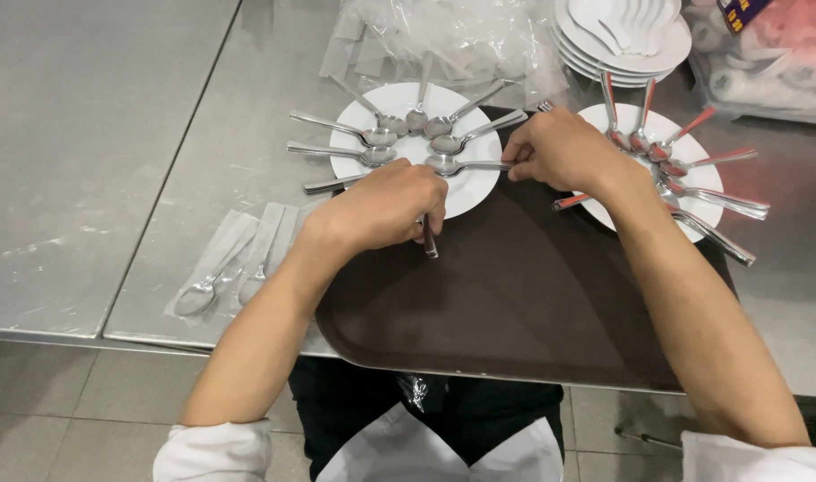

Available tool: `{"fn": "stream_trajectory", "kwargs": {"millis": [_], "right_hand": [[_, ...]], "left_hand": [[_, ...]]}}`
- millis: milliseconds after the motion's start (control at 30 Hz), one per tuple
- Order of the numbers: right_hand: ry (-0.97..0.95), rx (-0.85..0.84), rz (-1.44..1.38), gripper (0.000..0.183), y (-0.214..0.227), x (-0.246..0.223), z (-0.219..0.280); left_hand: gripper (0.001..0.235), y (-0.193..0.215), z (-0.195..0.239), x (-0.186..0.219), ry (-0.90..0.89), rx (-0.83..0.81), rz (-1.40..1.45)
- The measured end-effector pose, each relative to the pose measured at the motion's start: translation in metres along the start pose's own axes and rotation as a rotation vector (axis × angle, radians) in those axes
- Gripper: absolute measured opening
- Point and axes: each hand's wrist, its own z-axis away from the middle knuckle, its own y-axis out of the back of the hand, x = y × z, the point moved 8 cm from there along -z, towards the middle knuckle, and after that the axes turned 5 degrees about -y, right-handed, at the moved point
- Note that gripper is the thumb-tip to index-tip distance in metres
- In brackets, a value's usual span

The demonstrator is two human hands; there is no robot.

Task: The person arranges multiple metal spoons on two white plates, placing them in a radial pattern with handles pointing outward. They then pick up individual spoons, wrap them in clear plastic sleeves, and place the wrapped spoons onto a brown tray.

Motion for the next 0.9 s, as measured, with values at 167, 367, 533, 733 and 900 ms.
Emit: {"fn": "stream_trajectory", "kwargs": {"millis": [167, 367, 533, 733, 900], "right_hand": [[-0.001, 0.025, 0.018, 0.020, -0.002, 0.009, -0.006], [0.007, 0.064, 0.058, 0.020, 0.000, 0.011, -0.007], [0.015, 0.078, 0.096, 0.023, 0.001, 0.008, -0.006], [0.000, 0.073, 0.086, 0.021, 0.004, 0.004, -0.003], [0.005, 0.047, 0.098, 0.020, 0.004, 0.004, -0.005]], "left_hand": [[0.023, 0.000, 0.006, -0.006, 0.033, -0.025, 0.037], [0.033, 0.041, 0.017, 0.009, 0.045, -0.012, 0.075], [0.023, 0.057, 0.025, -0.007, 0.199, 0.149, 0.019], [0.051, 0.021, 0.011, -0.019, 0.439, 0.146, -0.202], [0.030, 0.004, 0.007, -0.031, 0.539, 0.089, -0.071]]}}
